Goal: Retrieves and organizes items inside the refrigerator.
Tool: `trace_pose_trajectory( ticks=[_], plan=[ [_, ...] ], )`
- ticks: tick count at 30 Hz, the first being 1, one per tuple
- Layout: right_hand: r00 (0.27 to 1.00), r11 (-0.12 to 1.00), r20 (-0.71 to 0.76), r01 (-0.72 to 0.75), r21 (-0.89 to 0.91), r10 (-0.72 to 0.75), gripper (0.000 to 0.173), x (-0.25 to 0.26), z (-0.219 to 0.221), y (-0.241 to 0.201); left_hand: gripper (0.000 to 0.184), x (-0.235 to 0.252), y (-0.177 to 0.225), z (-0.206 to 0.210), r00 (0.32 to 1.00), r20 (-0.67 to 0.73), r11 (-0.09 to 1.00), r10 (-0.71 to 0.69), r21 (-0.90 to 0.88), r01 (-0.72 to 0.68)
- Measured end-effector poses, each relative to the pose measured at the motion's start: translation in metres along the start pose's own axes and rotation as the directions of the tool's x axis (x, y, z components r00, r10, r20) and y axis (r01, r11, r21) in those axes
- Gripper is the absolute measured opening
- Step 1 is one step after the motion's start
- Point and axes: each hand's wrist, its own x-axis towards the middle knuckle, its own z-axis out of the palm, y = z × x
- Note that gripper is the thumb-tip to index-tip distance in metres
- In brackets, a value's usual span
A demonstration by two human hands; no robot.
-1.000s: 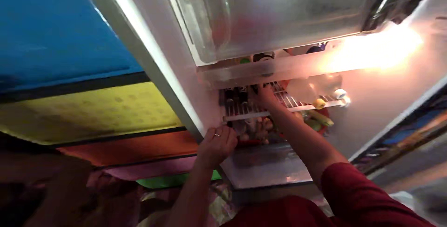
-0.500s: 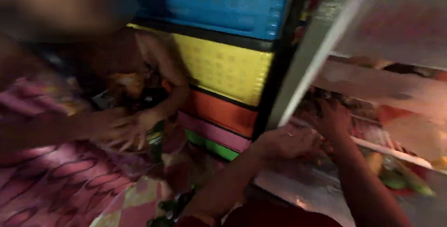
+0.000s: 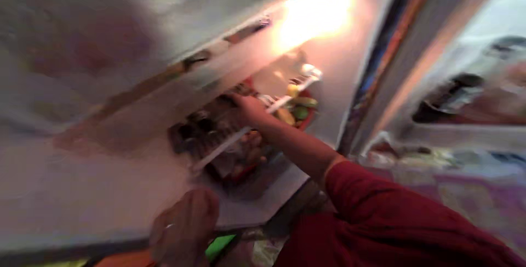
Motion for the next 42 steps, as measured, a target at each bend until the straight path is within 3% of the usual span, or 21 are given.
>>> trace_pose_trajectory(
  ticks=[3,6,7,10,13,15,18,22,25,27,29,30,32,34,36,39,42],
  plan=[
    [0.984,0.916,-0.127,0.162,0.366,-0.124,0.038,-0.038,-0.019,0.022,0.033,-0.001,0.007,-0.005,0.991,0.114,0.993,-0.072,-0.086,0.082],
    [0.951,0.786,-0.219,0.306,0.538,-0.22,0.037,-0.1,-0.035,0.043,0.035,-0.013,0.033,0.006,0.976,0.105,0.887,-0.193,-0.407,0.219],
    [0.938,0.757,-0.257,0.342,0.557,-0.235,0.035,-0.123,-0.041,0.049,0.036,-0.018,0.05,0.014,0.963,0.096,0.809,-0.254,-0.524,0.265],
    [0.953,0.771,-0.187,0.302,0.56,-0.238,0.038,-0.202,-0.073,0.074,0.033,-0.035,0.123,0.035,0.871,0.107,0.564,-0.48,-0.722,0.4],
    [0.975,0.828,-0.114,0.224,0.515,-0.193,0.038,-0.291,-0.119,0.117,0.037,-0.048,0.207,0.044,0.813,0.217,0.385,-0.54,-0.796,0.467],
    [0.984,0.888,-0.088,0.176,0.424,-0.153,0.037,-0.358,-0.152,0.148,0.04,-0.052,0.266,0.045,0.826,0.307,0.309,-0.472,-0.82,0.481],
    [0.993,0.969,-0.089,0.096,0.226,-0.078,0.037,-0.465,-0.196,0.184,0.036,-0.048,0.355,0.051,0.9,0.319,0.235,-0.298,-0.889,0.393],
    [0.986,0.995,-0.134,-0.102,-0.013,0.099,0.037,-0.591,-0.239,0.201,0.03,-0.005,0.46,0.04,0.933,0.36,0.144,-0.008,-0.923,0.358],
    [0.972,0.97,-0.183,-0.178,-0.168,0.147,0.039,-0.656,-0.256,0.218,0.064,0.057,0.513,0.02,0.825,0.382,0.171,0.416,-0.924,0.341],
    [0.968,0.95,-0.183,-0.213,-0.23,0.173,0.039,-0.684,-0.259,0.229,0.094,0.091,0.548,0.017,0.665,0.367,0.279,0.651,-0.93,0.24],
    [0.965,0.932,-0.167,-0.244,-0.267,0.204,0.038,-0.7,-0.257,0.237,0.109,0.112,0.575,0.024,0.492,0.41,0.366,0.768,-0.912,0.187],
    [0.962,0.927,-0.146,-0.261,-0.269,0.229,0.037,-0.705,-0.257,0.241,0.11,0.118,0.585,0.03,0.439,0.44,0.406,0.784,-0.897,0.174],
    [0.956,0.918,-0.083,-0.294,-0.265,0.282,0.036,-0.709,-0.259,0.246,0.1,0.125,0.596,0.039,0.405,0.492,0.464,0.771,-0.869,0.173],
    [0.948,0.918,0.004,-0.307,-0.252,0.318,0.034,-0.705,-0.265,0.25,0.067,0.129,0.597,0.04,0.412,0.518,0.491,0.75,-0.853,0.177],
    [0.927,0.911,0.096,-0.331,-0.245,0.363,0.03,-0.694,-0.274,0.251,0.043,0.133,0.596,0.038,0.357,0.532,0.506,0.768,-0.845,0.172],
    [0.907,0.895,0.138,-0.35,-0.278,0.398,0.029,-0.678,-0.286,0.254,0.042,0.136,0.592,0.042,0.308,0.516,0.496,0.799,-0.856,0.148],
    [0.92,0.882,0.085,-0.336,-0.33,0.383,0.031,-0.669,-0.295,0.256,0.048,0.134,0.589,0.044,0.266,0.508,0.465,0.819,-0.86,0.21]
  ],
)
